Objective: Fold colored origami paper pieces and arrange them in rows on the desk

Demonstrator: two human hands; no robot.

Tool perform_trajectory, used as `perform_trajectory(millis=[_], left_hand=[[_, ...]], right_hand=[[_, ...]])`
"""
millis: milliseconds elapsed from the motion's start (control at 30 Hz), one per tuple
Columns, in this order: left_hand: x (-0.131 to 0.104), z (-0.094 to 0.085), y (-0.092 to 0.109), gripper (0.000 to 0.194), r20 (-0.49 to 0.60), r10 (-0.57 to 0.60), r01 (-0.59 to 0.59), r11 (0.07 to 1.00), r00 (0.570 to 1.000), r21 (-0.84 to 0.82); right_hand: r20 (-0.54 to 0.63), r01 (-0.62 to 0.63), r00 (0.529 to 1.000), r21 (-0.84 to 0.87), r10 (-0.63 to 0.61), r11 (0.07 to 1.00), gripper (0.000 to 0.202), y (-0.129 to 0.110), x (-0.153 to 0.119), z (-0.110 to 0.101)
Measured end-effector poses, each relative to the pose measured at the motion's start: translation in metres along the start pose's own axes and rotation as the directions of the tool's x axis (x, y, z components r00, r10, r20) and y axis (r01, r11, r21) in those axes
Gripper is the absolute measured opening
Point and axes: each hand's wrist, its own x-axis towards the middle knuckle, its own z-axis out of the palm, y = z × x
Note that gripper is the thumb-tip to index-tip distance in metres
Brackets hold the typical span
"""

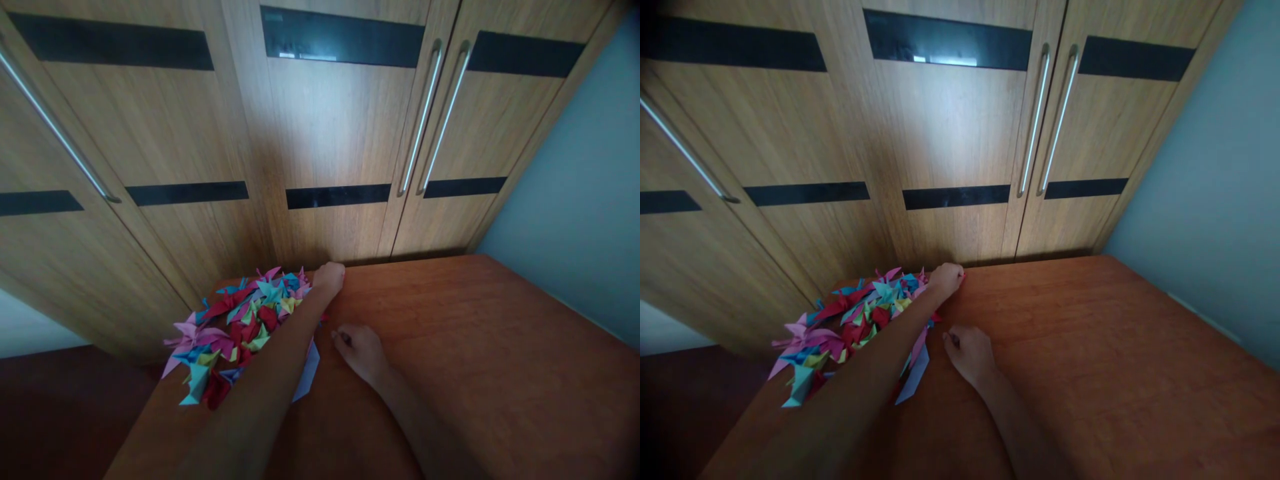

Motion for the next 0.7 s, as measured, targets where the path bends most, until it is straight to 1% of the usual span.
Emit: perform_trajectory(millis=[200, 433, 700], left_hand=[[0.0066, 0.0055, -0.0001, 0.026, 0.007, 0.012, -0.012, 1.0, 1.0, -0.002], [0.0045, 0.009, -0.0028, 0.025, 0.001, 0.02, -0.019, 1.0, 1.0, -0.009], [-0.0006, 0.004, -0.0024, 0.021, -0.006, 0.02, -0.02, 0.999, 1.0, -0.034]], right_hand=[[-0.001, -0.019, 1.0, 0.01, 0.019, 1.0, 0.033, 0.0003, 0.0009, 0.0002], [-0.005, -0.002, 1.0, 0.008, 0.002, 1.0, 0.033, 0.0009, 0.0006, 0.0011], [-0.006, -0.013, 1.0, -0.001, 0.013, 1.0, 0.032, 0.0008, 0.0015, 0.0008]])
